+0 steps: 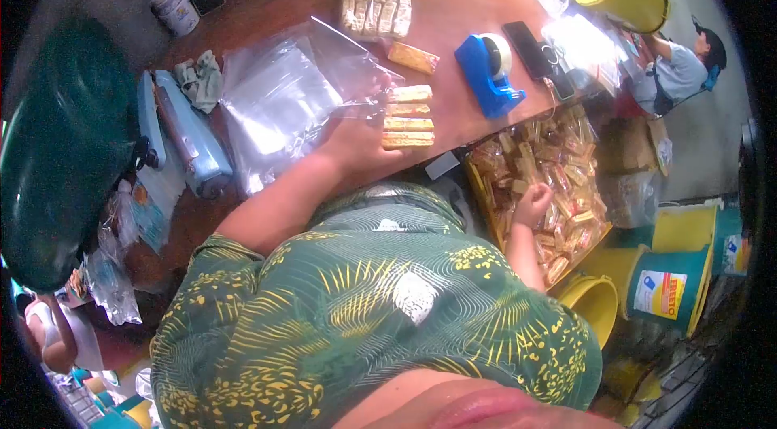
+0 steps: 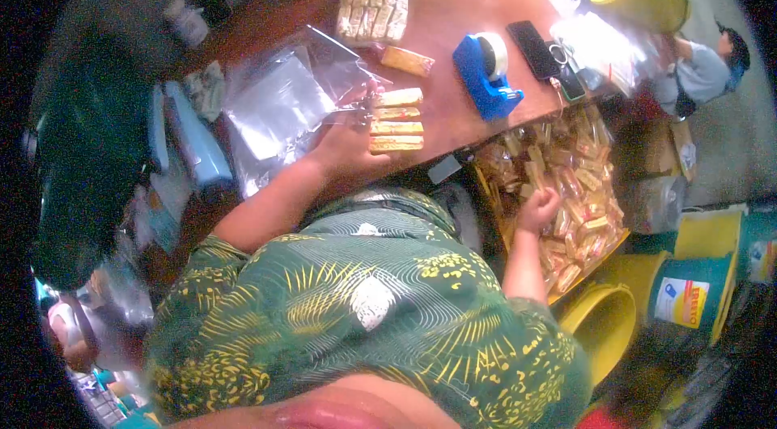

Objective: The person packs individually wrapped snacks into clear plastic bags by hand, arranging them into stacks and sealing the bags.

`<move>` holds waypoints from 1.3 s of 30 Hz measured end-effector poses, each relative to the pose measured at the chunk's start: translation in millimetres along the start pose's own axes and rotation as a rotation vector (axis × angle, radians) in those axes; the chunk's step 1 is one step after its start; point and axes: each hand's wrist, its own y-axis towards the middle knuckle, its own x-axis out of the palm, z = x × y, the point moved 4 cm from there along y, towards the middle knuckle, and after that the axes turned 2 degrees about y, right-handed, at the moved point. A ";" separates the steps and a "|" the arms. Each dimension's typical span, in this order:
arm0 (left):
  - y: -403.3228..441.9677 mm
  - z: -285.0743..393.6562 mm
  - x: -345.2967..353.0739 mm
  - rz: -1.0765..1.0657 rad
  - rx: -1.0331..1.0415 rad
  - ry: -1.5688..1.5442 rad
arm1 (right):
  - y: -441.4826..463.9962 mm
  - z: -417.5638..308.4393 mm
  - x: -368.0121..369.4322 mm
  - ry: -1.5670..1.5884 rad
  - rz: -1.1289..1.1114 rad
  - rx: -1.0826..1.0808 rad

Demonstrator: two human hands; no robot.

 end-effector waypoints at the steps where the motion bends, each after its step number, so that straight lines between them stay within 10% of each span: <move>1: -0.8 0.5 1.0 -0.004 0.043 0.050 | -1.7 -20.7 -6.1 0.107 0.028 -0.014; 6: -0.7 -4.8 7.2 -0.203 -0.072 -0.055 | 10.5 -205.7 23.3 0.263 -0.199 -0.611; 10: 3.1 5.8 -15.3 -0.552 -0.078 -0.475 | 11.0 -264.5 114.4 0.574 -0.595 -0.161; 16: 1.5 -15.6 11.6 -0.145 -0.036 -0.666 | -3.6 -278.0 191.3 0.378 -1.137 -0.012; 22: 16.4 -3.9 14.2 -0.145 0.129 -0.394 | -40.5 -283.6 193.9 1.104 -0.727 0.224; 26: 11.8 -20.1 20.3 -0.254 -0.108 -0.590 | -45.8 -285.3 145.7 0.275 -0.929 -0.703; 30: 12.6 -9.5 19.0 -0.230 -0.093 -1.063 | -41.3 -281.5 127.3 0.214 -1.018 -0.736; 34: 15.6 -38.9 31.5 0.020 0.131 -0.199 | -48.9 -287.6 133.7 0.086 -0.968 -0.685; 37: 28.1 -23.9 -16.6 -0.081 -0.601 -1.000 | -51.5 -281.8 142.3 0.091 -0.861 -0.674; 39: 35.0 -11.9 -77.8 0.622 -0.230 -0.312 | -55.4 -281.6 150.4 0.087 -0.834 -0.679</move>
